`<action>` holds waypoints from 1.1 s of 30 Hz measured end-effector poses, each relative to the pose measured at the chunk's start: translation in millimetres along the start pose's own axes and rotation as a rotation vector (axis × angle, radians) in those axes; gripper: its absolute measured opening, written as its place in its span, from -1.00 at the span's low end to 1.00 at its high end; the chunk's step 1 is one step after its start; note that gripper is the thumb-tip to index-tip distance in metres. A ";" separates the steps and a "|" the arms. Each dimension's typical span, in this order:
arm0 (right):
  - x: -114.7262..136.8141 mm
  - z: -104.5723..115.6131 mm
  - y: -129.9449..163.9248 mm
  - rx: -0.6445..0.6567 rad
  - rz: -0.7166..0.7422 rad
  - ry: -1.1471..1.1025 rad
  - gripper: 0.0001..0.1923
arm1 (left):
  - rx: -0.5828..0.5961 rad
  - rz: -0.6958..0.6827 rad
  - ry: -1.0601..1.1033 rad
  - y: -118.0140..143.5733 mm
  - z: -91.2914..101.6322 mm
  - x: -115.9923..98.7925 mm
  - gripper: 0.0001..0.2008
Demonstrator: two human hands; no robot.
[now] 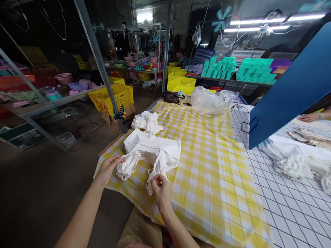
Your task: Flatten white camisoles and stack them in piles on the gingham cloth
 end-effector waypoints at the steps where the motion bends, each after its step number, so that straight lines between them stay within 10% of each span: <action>1: 1.3 0.5 1.0 0.003 -0.010 -0.031 -0.69 | -0.018 0.006 0.076 -0.6 0.0 -2.1 -0.69; 10: 24.5 12.1 5.3 -0.079 0.095 -0.192 -0.71 | -0.046 0.016 0.377 -0.1 -4.2 -8.8 -0.72; 20: 18.0 17.0 30.5 -0.011 -0.159 -0.383 -0.56 | -0.096 -0.094 0.090 8.0 11.9 -7.9 -0.63; 33: 12.4 28.3 40.3 -0.064 -0.089 -0.278 -0.54 | -0.077 -0.089 -0.156 12.9 21.0 2.1 -0.65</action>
Point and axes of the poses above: each hand's wrist, its own y-axis away from the middle knuckle, its own z-axis out of the back of the hand, x = y × z, the point moved 5 cm from there along -y, towards the middle knuckle, and after that the axes turned 5 degrees about -z, right-handed, at the moved point
